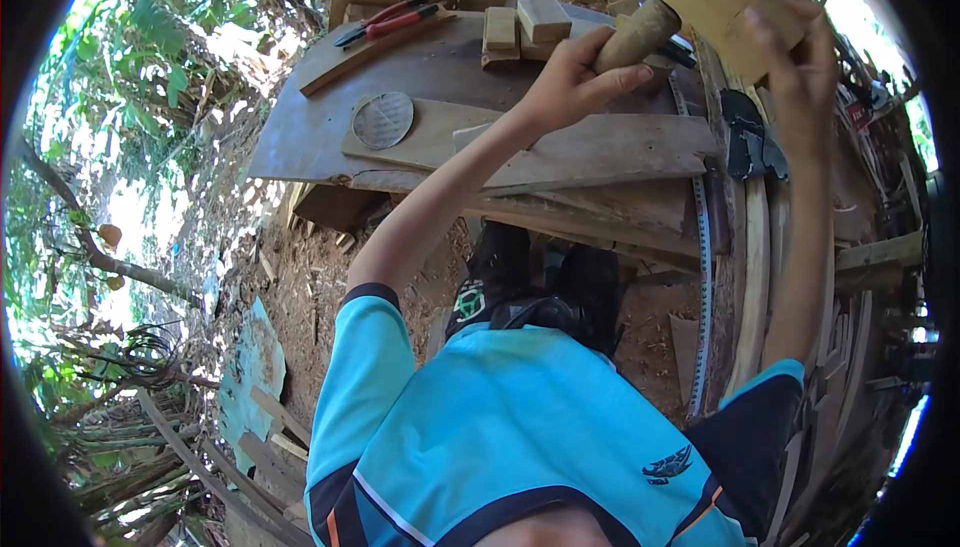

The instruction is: The person carves a wooden plank using a chisel and mallet, then measures the plank with a ruler. The person also uses a hand plane to smooth the plank's surface and continues carving with the chisel and mallet.

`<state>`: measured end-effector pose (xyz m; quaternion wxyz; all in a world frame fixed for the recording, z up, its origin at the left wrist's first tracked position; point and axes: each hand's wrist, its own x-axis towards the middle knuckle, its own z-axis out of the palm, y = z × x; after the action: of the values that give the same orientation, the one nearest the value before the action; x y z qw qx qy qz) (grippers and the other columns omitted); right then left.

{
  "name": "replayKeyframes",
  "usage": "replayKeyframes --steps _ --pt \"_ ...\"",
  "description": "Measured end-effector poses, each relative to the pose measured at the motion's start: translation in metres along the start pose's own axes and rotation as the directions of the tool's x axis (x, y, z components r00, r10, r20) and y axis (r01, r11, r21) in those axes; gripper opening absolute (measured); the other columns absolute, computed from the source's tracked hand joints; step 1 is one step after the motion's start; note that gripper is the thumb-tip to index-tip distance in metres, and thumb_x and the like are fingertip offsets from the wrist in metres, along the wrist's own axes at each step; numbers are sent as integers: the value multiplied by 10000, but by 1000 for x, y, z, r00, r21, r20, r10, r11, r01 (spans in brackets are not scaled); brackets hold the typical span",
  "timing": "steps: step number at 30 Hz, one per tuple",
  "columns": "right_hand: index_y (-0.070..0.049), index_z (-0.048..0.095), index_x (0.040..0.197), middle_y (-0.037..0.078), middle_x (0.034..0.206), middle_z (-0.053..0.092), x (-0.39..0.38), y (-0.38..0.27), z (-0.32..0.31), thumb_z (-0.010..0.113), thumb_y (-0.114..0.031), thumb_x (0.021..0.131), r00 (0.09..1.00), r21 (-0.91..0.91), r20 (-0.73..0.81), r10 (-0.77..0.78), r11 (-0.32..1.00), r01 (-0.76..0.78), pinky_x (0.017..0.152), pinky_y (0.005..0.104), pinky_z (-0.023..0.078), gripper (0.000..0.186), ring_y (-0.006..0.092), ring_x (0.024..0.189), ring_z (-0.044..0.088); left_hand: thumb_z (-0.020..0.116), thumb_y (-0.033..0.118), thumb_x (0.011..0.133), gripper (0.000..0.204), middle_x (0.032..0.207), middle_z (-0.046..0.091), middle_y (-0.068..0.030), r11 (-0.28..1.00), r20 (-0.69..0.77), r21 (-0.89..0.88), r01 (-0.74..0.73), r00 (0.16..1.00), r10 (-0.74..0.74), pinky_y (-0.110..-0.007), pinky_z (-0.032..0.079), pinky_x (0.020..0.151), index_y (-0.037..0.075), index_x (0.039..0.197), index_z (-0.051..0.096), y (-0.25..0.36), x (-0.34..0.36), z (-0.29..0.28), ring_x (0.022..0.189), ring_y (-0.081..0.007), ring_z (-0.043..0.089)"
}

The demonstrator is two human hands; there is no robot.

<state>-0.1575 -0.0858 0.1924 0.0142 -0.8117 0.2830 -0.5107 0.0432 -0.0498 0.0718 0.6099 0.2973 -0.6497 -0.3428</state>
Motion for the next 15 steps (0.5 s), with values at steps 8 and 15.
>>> replayKeyframes --steps 8,15 --pt "-28 421 978 83 946 513 -102 85 89 637 -116 751 481 802 -157 863 395 -448 541 233 454 325 131 791 539 653 266 785 316 613 471 49 991 169 84 101 979 -114 -197 368 454 38 967 531 -14 22 18 523 -28 444" --pt "-5 416 958 106 940 505 -142 96 123 616 -104 779 584 689 -60 809 457 -563 720 262 443 285 131 825 519 643 280 791 246 537 422 63 892 362 24 451 828 -428 -177 282 385 86 890 529 -5 33 18 440 -16 378"
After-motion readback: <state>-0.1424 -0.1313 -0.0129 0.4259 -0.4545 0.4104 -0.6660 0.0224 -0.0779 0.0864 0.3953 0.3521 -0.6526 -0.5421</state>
